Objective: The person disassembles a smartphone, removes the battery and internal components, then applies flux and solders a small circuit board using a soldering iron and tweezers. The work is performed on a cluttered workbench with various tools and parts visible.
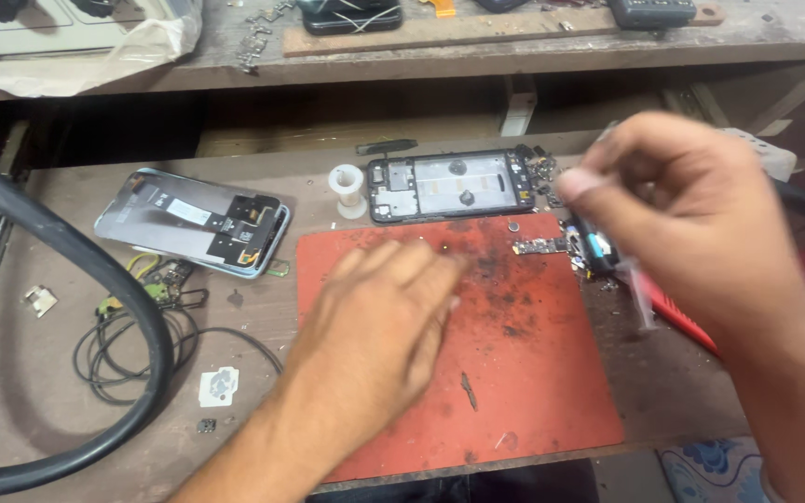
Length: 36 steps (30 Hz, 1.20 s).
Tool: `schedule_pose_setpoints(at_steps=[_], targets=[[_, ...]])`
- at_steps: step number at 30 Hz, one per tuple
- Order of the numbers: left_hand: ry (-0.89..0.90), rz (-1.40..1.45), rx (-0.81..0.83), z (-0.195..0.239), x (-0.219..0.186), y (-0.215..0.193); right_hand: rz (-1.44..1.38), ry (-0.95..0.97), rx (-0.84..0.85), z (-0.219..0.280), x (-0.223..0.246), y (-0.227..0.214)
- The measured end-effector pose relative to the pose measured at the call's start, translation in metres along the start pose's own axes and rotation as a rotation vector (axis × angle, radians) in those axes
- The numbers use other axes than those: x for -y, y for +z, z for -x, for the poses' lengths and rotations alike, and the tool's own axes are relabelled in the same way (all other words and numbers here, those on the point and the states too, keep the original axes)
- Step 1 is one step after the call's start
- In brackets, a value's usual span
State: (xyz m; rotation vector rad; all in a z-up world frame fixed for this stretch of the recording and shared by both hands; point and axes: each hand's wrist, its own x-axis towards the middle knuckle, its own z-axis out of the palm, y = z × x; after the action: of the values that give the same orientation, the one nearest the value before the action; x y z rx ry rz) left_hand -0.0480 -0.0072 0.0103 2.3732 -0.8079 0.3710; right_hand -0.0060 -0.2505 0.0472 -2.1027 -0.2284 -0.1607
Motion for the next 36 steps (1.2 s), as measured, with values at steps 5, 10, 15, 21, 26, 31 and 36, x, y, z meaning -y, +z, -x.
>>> schedule_pose_setpoints(at_steps=[5,10,15,21,26,31,36], targets=[[-0.060,0.049,-0.072,-0.008,0.006,-0.014,-0.440,0.093,-0.138,0.005,-0.004,-0.019],[-0.052,-0.010,-0.003,-0.011,0.011,-0.019,-0.294,0.060,-0.132,0.011,-0.008,-0.011],[0.052,-0.295,0.109,0.004,0.066,-0.075,-0.105,0.054,0.146,0.011,-0.002,0.011],[-0.086,-0.522,0.379,0.009,0.102,-0.092,-0.249,-0.103,0.317,-0.012,0.022,0.056],[-0.238,-0.529,0.502,0.007,0.106,-0.089,-0.256,-0.179,0.376,-0.020,0.036,0.087],[-0.214,-0.589,0.497,0.005,0.105,-0.092,-0.298,-0.344,0.415,-0.023,0.039,0.101],[-0.152,-0.559,0.450,0.002,0.097,-0.096,-0.247,-0.314,0.393,-0.025,0.035,0.103]])
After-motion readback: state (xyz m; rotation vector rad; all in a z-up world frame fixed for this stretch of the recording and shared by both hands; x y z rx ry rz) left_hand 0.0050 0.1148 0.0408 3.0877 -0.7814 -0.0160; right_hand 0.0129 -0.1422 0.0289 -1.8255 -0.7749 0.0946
